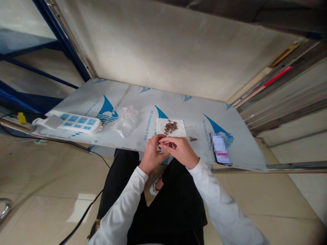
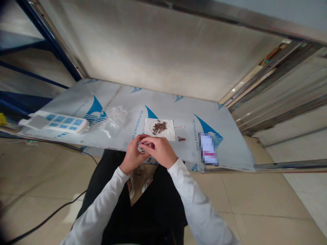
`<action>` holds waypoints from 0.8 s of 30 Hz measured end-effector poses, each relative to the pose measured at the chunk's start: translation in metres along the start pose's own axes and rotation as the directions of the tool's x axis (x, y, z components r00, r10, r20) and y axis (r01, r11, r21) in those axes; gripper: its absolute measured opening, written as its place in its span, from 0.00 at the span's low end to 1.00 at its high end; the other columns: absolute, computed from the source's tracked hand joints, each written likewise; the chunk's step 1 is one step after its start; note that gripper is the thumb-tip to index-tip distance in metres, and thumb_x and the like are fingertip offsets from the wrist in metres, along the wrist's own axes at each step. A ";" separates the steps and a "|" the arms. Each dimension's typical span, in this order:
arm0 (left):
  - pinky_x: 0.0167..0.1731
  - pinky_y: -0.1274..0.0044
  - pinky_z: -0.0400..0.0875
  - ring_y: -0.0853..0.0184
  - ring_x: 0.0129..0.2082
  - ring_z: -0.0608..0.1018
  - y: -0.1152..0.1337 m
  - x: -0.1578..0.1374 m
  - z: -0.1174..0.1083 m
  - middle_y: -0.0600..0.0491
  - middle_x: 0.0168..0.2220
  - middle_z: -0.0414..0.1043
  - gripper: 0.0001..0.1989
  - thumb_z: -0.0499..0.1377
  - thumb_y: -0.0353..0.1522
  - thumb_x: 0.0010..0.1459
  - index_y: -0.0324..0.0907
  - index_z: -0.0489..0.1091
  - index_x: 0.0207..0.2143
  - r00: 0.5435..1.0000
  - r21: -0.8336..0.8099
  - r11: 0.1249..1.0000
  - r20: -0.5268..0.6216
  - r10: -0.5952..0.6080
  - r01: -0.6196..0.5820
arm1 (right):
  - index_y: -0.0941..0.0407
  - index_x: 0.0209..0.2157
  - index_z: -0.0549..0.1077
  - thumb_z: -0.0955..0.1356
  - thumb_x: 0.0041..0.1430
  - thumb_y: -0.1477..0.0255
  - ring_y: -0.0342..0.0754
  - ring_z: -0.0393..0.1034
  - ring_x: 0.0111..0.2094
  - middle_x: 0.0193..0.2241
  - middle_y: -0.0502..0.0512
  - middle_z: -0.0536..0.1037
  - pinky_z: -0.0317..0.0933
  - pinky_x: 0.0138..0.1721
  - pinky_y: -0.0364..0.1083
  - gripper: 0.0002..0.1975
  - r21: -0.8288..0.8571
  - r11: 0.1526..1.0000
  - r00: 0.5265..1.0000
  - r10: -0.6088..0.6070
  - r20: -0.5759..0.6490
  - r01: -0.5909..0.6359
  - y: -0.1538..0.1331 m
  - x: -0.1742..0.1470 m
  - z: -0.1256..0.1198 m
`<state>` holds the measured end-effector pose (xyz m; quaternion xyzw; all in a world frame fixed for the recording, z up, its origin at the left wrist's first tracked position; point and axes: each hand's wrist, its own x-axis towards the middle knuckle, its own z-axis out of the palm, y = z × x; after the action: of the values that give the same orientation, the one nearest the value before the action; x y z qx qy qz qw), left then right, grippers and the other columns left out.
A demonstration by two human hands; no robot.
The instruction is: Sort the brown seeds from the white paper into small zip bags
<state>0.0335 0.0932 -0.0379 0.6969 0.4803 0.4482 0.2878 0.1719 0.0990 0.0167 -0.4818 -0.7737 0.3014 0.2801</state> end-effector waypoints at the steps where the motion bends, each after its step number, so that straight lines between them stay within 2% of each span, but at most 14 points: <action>1: 0.42 0.69 0.65 0.61 0.39 0.75 -0.002 -0.001 -0.001 0.50 0.40 0.74 0.19 0.61 0.27 0.46 0.41 0.64 0.43 1.000 0.013 1.000 -0.010 -0.009 0.009 | 0.54 0.37 0.78 0.69 0.57 0.69 0.44 0.73 0.30 0.34 0.51 0.81 0.63 0.33 0.41 0.08 0.054 0.998 1.000 0.014 -0.016 -0.013 0.003 -0.001 0.001; 6: 0.39 0.70 0.66 0.65 0.33 0.73 -0.007 -0.003 -0.005 0.54 0.34 0.72 0.23 0.61 0.28 0.44 0.42 0.63 0.45 0.999 0.068 0.997 -0.028 -0.040 0.042 | 0.54 0.36 0.79 0.69 0.56 0.67 0.46 0.73 0.32 0.34 0.51 0.81 0.63 0.31 0.42 0.08 0.176 0.984 0.999 0.042 -0.015 -0.039 0.015 -0.001 0.002; 7: 0.39 0.71 0.66 0.65 0.34 0.73 -0.009 -0.003 -0.005 0.54 0.34 0.71 0.24 0.62 0.29 0.44 0.42 0.62 0.46 0.999 0.065 0.997 -0.026 -0.035 0.036 | 0.54 0.36 0.79 0.68 0.57 0.67 0.46 0.74 0.33 0.34 0.52 0.81 0.64 0.33 0.43 0.09 0.197 0.980 0.998 0.046 -0.039 -0.037 0.019 0.000 0.001; 9: 0.39 0.71 0.67 0.64 0.35 0.73 -0.012 -0.003 -0.005 0.53 0.35 0.69 0.28 0.65 0.31 0.44 0.41 0.61 0.48 0.999 0.049 0.999 -0.028 -0.022 0.023 | 0.55 0.37 0.78 0.67 0.58 0.66 0.47 0.74 0.34 0.35 0.54 0.81 0.65 0.35 0.44 0.10 0.201 0.979 0.983 0.079 -0.163 -0.046 0.032 0.005 0.001; 11: 0.39 0.72 0.67 0.64 0.37 0.72 -0.016 -0.004 -0.004 0.53 0.35 0.67 0.30 0.66 0.33 0.43 0.41 0.59 0.49 0.999 0.041 0.999 -0.038 -0.022 0.024 | 0.56 0.37 0.77 0.67 0.57 0.67 0.46 0.73 0.31 0.33 0.55 0.80 0.66 0.34 0.44 0.10 0.109 0.989 0.950 0.125 -0.284 -0.098 0.050 0.013 0.004; 12: 0.39 0.72 0.67 0.64 0.37 0.72 -0.017 -0.004 -0.003 0.53 0.35 0.66 0.30 0.66 0.33 0.43 0.41 0.59 0.49 0.999 0.041 0.999 -0.045 -0.026 0.028 | 0.57 0.37 0.77 0.68 0.56 0.68 0.45 0.72 0.29 0.33 0.56 0.79 0.66 0.33 0.44 0.10 0.017 0.991 0.946 0.134 -0.295 -0.135 0.059 0.018 0.007; 14: 0.39 0.72 0.66 0.65 0.36 0.72 -0.019 -0.004 -0.003 0.53 0.35 0.67 0.28 0.64 0.31 0.45 0.42 0.59 0.48 0.998 0.042 0.998 -0.052 -0.036 0.038 | 0.57 0.37 0.77 0.69 0.54 0.71 0.44 0.70 0.27 0.33 0.55 0.77 0.65 0.33 0.43 0.08 -0.196 0.964 0.967 0.135 -0.216 -0.179 0.076 0.027 0.017; 16: 0.39 0.72 0.65 0.65 0.36 0.73 -0.018 -0.003 -0.003 0.54 0.35 0.69 0.25 0.63 0.30 0.47 0.43 0.59 0.48 0.998 0.057 0.998 -0.050 -0.038 0.041 | 0.57 0.35 0.77 0.70 0.53 0.73 0.44 0.71 0.31 0.34 0.55 0.76 0.64 0.36 0.43 0.06 -0.339 0.923 0.980 0.144 -0.139 -0.184 0.087 0.036 0.028; 18: 0.41 0.71 0.64 0.64 0.37 0.74 -0.016 -0.003 -0.005 0.54 0.36 0.70 0.25 0.63 0.30 0.48 0.43 0.59 0.48 0.998 0.081 0.996 -0.044 -0.038 0.042 | 0.58 0.32 0.76 0.68 0.54 0.76 0.45 0.71 0.35 0.33 0.56 0.75 0.63 0.41 0.43 0.04 -0.392 0.896 0.976 0.163 -0.143 -0.207 0.093 0.041 0.038; 20: 0.42 0.70 0.63 0.63 0.38 0.74 -0.015 -0.003 -0.007 0.53 0.37 0.71 0.24 0.63 0.29 0.48 0.43 0.60 0.47 0.998 0.093 0.995 -0.045 -0.039 0.043 | 0.58 0.29 0.76 0.66 0.56 0.78 0.47 0.70 0.37 0.32 0.57 0.75 0.62 0.42 0.44 0.06 -0.412 0.878 0.967 0.186 -0.173 -0.243 0.095 0.045 0.045; 24: 0.43 0.70 0.63 0.62 0.40 0.75 -0.015 -0.005 -0.010 0.53 0.37 0.72 0.23 0.63 0.28 0.48 0.43 0.61 0.46 0.997 0.085 0.995 -0.053 -0.051 0.056 | 0.59 0.32 0.74 0.64 0.58 0.77 0.48 0.69 0.38 0.34 0.59 0.75 0.62 0.42 0.46 0.07 -0.433 0.852 0.950 0.210 -0.231 -0.294 0.100 0.045 0.047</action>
<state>0.0176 0.0943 -0.0477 0.6840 0.5249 0.4365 0.2570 0.1783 0.1667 -0.0813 -0.6565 -0.7253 0.0994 0.1820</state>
